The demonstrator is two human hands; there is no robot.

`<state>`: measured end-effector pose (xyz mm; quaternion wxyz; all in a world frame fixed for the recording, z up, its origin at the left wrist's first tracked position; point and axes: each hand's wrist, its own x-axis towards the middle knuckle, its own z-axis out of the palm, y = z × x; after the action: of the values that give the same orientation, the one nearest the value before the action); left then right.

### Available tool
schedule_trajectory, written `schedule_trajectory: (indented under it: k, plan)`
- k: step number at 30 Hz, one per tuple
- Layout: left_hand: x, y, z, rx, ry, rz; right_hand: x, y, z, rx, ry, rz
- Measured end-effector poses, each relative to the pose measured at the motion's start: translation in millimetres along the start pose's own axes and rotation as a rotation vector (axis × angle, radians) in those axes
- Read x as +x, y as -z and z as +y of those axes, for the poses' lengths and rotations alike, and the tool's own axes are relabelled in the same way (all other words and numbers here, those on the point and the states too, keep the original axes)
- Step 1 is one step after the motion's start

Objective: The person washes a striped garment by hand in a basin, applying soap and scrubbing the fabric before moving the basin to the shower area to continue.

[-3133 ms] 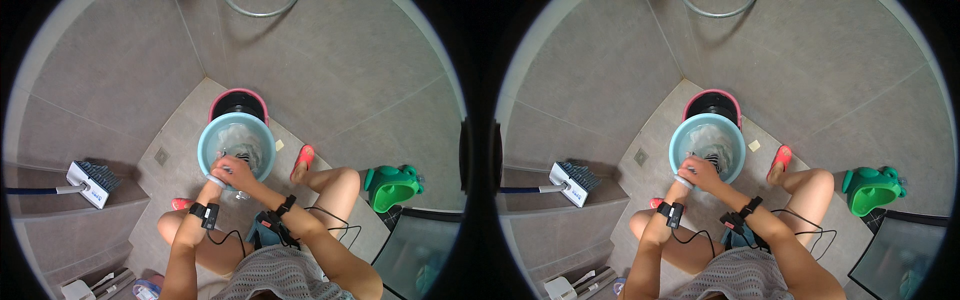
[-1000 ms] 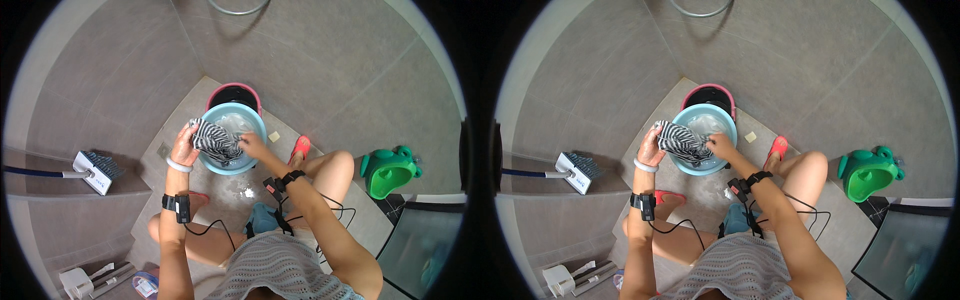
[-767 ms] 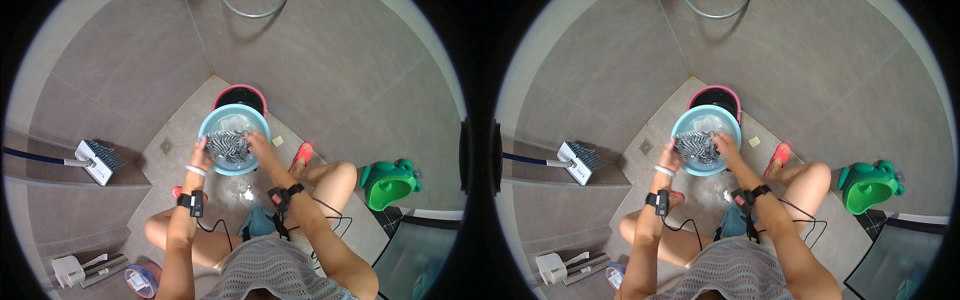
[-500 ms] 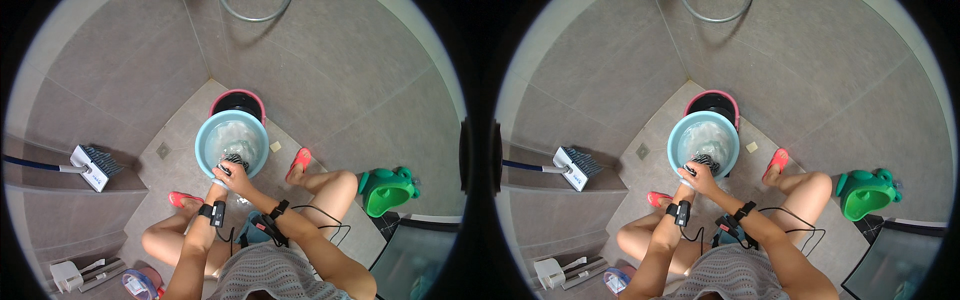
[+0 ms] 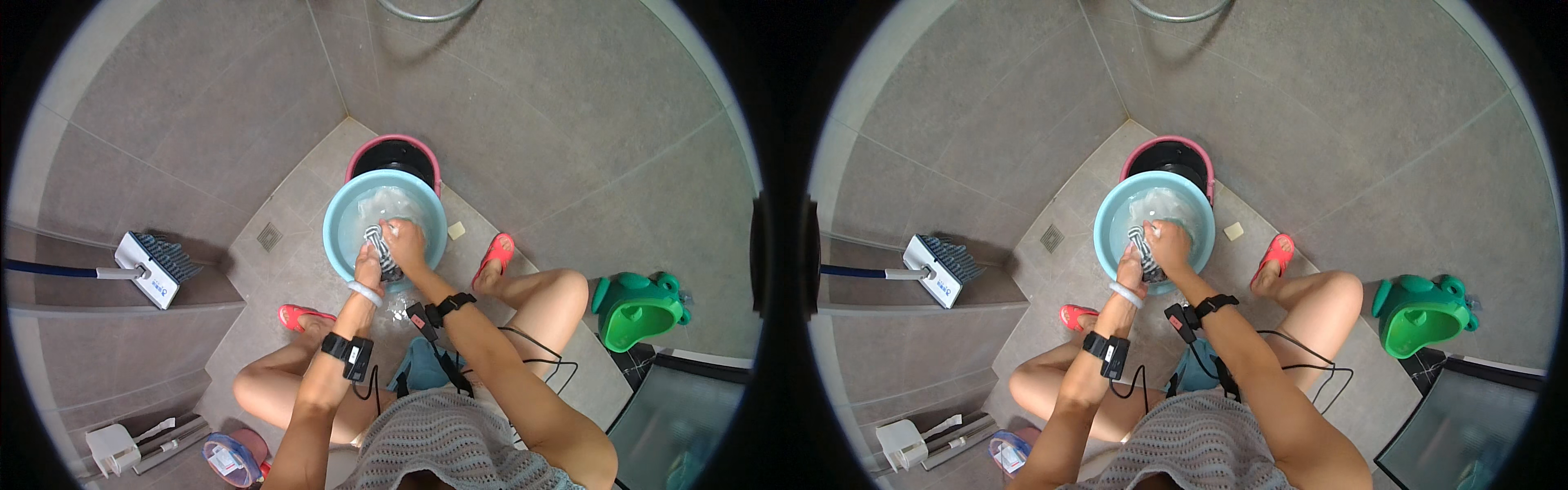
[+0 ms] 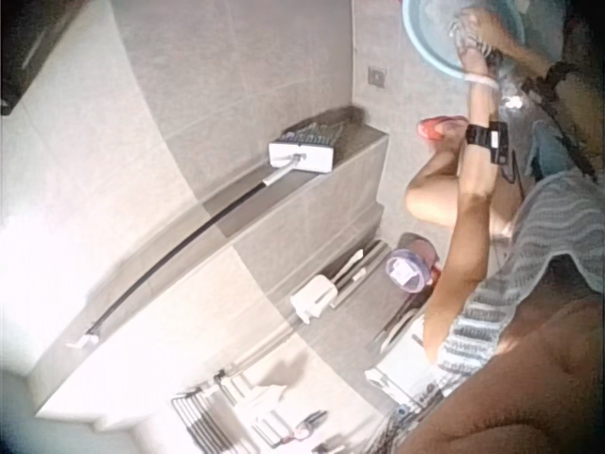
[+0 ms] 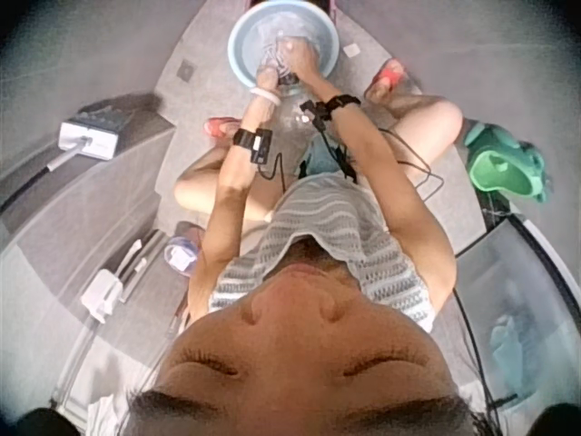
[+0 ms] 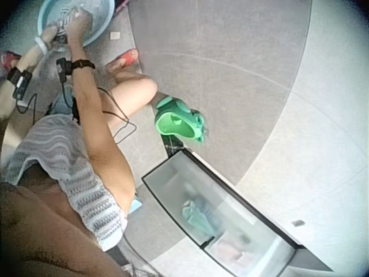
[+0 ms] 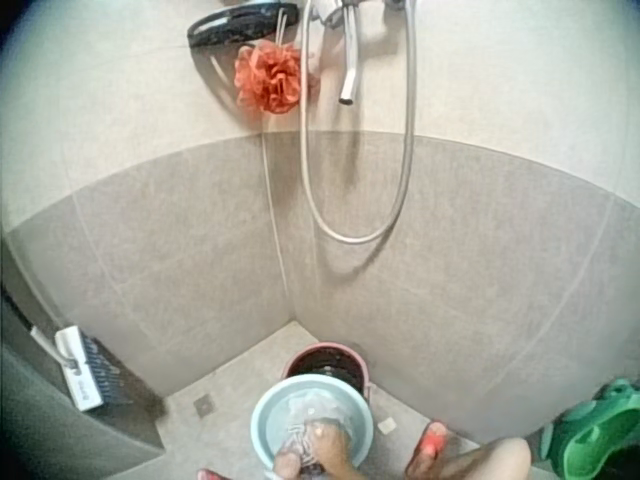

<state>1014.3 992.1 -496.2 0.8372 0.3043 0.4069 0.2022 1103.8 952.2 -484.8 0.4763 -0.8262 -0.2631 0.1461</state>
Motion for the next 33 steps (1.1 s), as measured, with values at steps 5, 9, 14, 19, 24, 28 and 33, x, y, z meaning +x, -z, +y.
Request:
schedule_trajectory:
  k: [5, 9, 14, 19, 24, 28, 33]
  plan:
    - [14.5, 38.8, 6.6, -0.042, 0.138, -0.054, -39.3, -7.1, -36.7, 0.022, 0.274, -0.073]
    - [-6.3, 0.4, 6.4, 0.009, 0.040, -0.033, -7.5, -2.7, 1.1, -0.016, 0.178, 0.029]
    - [-4.2, 9.8, 16.6, -0.093, 0.087, -0.021, -40.1, -3.1, -34.2, -0.028, 0.315, 0.015]
    - [-3.7, 9.0, 1.8, 0.079, 0.034, -0.108, -8.5, 6.5, -12.2, 0.039, 0.207, 0.107]
    - [-4.4, 20.1, 11.6, 0.073, 0.116, -0.020, -46.7, 9.9, -48.6, 0.135, 0.332, 0.060]
    - [-11.4, 13.6, 6.0, 0.037, 0.136, -0.117, -14.6, 14.0, -2.2, -0.024, 0.238, 0.020]
    - [-23.3, -0.1, 19.9, -0.042, 0.120, -0.215, 15.4, 18.8, 42.4, -0.043, 0.189, 0.198]
